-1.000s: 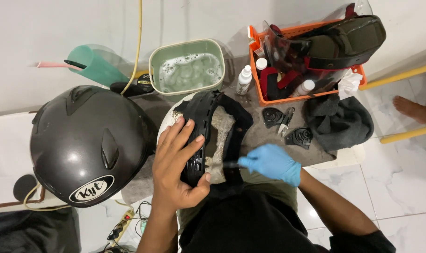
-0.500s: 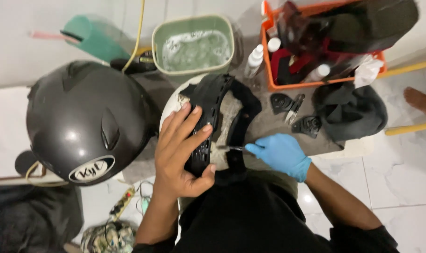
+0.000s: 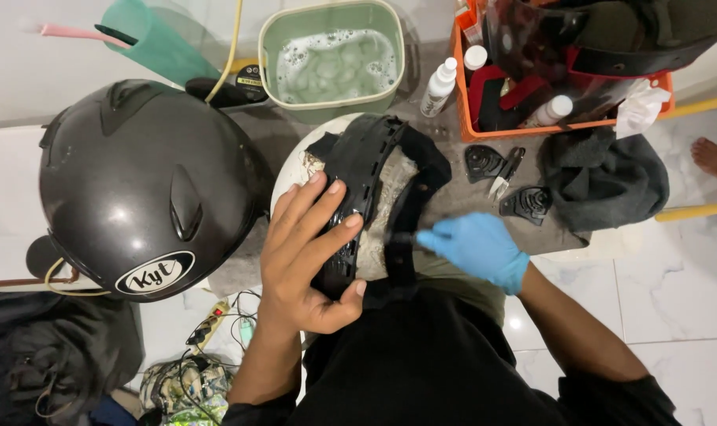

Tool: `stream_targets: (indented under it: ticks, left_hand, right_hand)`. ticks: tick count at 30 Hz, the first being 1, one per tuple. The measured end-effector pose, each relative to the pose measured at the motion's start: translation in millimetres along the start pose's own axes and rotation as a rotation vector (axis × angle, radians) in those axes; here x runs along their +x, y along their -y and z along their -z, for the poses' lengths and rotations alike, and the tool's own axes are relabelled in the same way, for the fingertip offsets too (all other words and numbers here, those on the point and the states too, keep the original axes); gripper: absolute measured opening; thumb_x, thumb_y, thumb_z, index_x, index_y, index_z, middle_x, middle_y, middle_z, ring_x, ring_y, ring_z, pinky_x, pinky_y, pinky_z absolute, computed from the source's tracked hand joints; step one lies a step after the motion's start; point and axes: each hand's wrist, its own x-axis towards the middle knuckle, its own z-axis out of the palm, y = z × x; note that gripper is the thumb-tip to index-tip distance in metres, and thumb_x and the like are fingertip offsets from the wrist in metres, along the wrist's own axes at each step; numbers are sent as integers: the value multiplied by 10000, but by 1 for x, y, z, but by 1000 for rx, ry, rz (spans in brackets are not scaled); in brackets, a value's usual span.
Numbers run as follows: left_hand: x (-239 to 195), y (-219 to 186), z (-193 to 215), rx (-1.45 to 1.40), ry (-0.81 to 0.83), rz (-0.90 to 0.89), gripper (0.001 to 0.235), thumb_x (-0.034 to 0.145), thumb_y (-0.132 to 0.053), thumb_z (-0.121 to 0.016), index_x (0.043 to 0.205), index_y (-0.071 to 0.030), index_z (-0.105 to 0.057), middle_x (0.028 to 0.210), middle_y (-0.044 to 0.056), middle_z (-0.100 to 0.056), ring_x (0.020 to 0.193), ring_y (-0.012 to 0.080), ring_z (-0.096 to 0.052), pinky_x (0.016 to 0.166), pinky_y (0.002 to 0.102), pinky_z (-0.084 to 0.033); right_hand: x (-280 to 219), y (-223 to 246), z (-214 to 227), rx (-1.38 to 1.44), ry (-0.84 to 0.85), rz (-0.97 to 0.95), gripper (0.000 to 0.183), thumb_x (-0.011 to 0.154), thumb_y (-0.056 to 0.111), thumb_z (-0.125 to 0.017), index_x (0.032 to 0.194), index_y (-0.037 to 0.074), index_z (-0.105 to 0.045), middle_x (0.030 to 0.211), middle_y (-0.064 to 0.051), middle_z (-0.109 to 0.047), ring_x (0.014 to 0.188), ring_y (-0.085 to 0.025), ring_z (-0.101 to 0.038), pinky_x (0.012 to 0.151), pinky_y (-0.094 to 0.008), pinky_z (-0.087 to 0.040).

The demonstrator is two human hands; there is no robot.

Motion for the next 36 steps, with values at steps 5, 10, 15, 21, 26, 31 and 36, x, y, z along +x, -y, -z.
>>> stream_targets:
  ticks: [5, 10, 15, 21, 26, 31, 36]
  left_hand:
    - [-5, 3, 1, 0, 2, -9, 458, 953, -363, -561, 1306, -79, -625, 1379, 250, -619, 1352, 501, -599, 1165, 596, -477]
    - [-7, 4, 1, -18, 8, -12, 453, 944, -360, -577, 1299, -85, -632, 1385, 247, -616, 1361, 484, -591, 1171, 610, -470]
    - [-6, 4, 1, -12, 4, -12, 463, 932, -368, -575, 1285, -74, -638, 1367, 257, -626, 1346, 498, -601, 1178, 608, -455]
    - [-3, 4, 3, -1, -2, -13, 454, 941, -357, -566, 1279, -62, -636, 1366, 263, -621, 1337, 512, -606, 1157, 594, -475]
    - [-6, 6, 1, -17, -13, -15, 457, 930, -358, -574, 1275, -66, -639, 1364, 264, -624, 1344, 506, -599, 1166, 595, -462]
    - [-13, 9, 3, -5, -47, 11, 475, 945, -380, -570, 1307, -74, -617, 1396, 249, -604, 1373, 494, -578, 1161, 612, -483]
    - [-23, 13, 4, -3, -75, 1, 497, 946, -405, -565, 1322, -83, -614, 1409, 241, -597, 1387, 484, -567, 1172, 607, -476]
  right_hand:
    - [14, 10, 29, 391, 230, -474, 540, 961, 659, -459, 754, 263, -762, 562, 10, -641, 560, -184, -615, 597, -333, -465]
    - [15, 5, 35, 710, 319, -308, 467, 926, 511, -628, 601, 202, -758, 580, 34, -721, 576, -124, -653, 762, -291, -518]
    - [23, 20, 66, 536, 372, -472, 556, 941, 640, -447, 725, 251, -779, 673, 42, -746, 698, -140, -697, 788, -308, -534]
    - [16, 3, 21, 149, 66, -513, 582, 1002, 687, -368, 836, 253, -718, 563, -7, -622, 543, -236, -644, 534, -394, -502]
    - [8, -7, 31, 326, 86, -576, 545, 994, 653, -402, 749, 227, -635, 568, 14, -537, 535, -178, -537, 543, -348, -454]
    - [-9, -21, 34, 1008, -304, -675, 462, 1056, 351, -511, 664, 112, -559, 696, -14, -599, 720, -164, -561, 862, -343, -467]
    - [23, 3, 35, 1049, -554, -596, 319, 898, 155, -706, 775, 148, -412, 1383, -127, -549, 1112, -205, -690, 1006, -415, -477]
